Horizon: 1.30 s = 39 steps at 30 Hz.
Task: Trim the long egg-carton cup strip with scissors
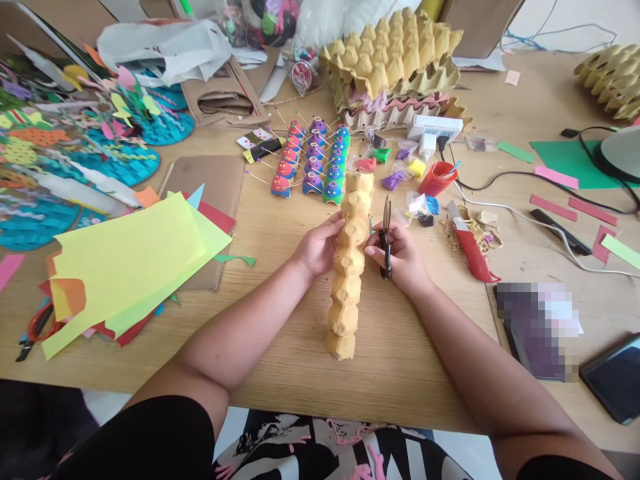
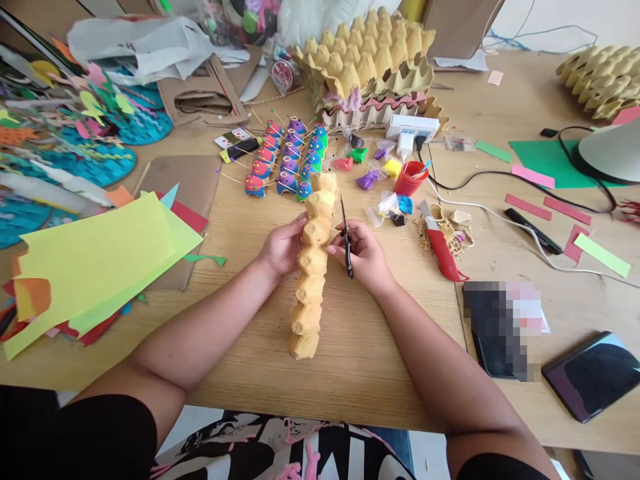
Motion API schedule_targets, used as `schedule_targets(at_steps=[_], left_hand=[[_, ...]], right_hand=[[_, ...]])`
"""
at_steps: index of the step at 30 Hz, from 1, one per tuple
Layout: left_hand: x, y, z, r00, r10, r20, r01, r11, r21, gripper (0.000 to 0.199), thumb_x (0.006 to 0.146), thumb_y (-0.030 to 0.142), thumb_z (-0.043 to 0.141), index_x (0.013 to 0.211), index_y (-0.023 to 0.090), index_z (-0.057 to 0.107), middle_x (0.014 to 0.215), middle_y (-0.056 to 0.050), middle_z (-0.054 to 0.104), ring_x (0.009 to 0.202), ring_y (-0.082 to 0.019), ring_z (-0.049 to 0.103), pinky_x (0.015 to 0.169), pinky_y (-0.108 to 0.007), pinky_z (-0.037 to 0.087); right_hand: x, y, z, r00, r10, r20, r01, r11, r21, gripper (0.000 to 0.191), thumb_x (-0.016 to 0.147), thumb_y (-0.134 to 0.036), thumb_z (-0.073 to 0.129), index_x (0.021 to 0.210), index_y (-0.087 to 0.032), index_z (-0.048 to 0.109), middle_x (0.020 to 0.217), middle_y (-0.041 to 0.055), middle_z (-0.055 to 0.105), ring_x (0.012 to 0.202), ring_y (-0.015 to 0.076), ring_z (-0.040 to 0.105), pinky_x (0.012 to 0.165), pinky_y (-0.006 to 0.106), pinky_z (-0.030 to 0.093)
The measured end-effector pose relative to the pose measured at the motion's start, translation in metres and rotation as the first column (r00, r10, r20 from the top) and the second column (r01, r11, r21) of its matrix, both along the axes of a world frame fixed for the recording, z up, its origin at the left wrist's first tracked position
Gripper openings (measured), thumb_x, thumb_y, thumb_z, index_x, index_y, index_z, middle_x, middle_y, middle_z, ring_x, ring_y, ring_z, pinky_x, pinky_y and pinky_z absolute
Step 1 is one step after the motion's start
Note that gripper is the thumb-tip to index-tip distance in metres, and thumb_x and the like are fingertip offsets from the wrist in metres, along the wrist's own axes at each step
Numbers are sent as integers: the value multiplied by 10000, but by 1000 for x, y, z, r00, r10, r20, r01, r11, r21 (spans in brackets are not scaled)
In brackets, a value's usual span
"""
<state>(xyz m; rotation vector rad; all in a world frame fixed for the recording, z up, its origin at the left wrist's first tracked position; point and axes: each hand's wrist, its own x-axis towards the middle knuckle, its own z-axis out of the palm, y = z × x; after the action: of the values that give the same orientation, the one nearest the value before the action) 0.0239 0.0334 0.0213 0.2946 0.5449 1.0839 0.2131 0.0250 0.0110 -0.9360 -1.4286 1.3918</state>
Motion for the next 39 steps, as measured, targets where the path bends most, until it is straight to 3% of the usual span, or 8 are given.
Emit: schedule_targets(at_steps=[4,9,14,19,27,34,39], left_hand=[[0,0,-2,999,-41,-19,42,998,55,272,1006,115,491,1122,173,730,945,-73,818,779,-214,800,707,-316,627],[-1,1,0,1000,-11,-19,11,1000,2,265,993,85,494,1076,168,732,861,-53,806,671,-179,772,611,-264,585],[-1,1,0,1000,-1,30,1,1000,7,287,1001,78,474,1083,175,731,874,-49,810,704,-178,784,627,-259,592],[0,1,0,999,-2,40,3,999,-33,270,994,96,503,1106,182,734,880,-52,808,718,-199,789,660,-283,597],[-1,2,2,999,19,34,-17,998,-54,275,1007,128,486,1095,197,737,824,-45,802,675,-207,773,623,-295,590],[0,2,-2,999,1,36,2,996,-86,290,1012,172,513,1166,232,750,863,-50,817,709,-216,787,689,-310,596],[0,1,-3,1000,-11,21,12,999,-53,263,1001,142,525,1113,209,753,880,-60,813,702,-207,779,674,-298,595]], right_hand=[[-1,1,-3,999,44,8,-44,999,12,583,718,-466,927,1106,-273,537,846,-35,648,792,149,623,761,311,519],[1,2,-5,997,-37,62,33,997,63,463,812,-423,831,1123,-281,519,840,-34,634,794,153,620,789,329,507],[3,1,0,993,-84,77,82,996,25,482,791,-476,853,1092,-283,531,807,-45,595,726,139,559,689,302,460],[-1,-1,2,998,-22,54,22,1000,-4,547,763,-545,872,1103,-290,527,838,-30,627,825,168,626,816,344,523],[0,0,-3,1000,13,27,-14,999,41,459,800,-399,865,1111,-279,549,849,-31,653,809,149,630,862,347,516],[-2,-3,-1,998,29,54,-30,1000,7,492,793,-523,852,1098,-281,551,848,-23,631,817,162,620,826,350,519],[-3,-3,0,997,20,69,-20,1000,6,482,802,-544,829,1094,-284,546,848,-20,622,813,165,616,830,357,522]])
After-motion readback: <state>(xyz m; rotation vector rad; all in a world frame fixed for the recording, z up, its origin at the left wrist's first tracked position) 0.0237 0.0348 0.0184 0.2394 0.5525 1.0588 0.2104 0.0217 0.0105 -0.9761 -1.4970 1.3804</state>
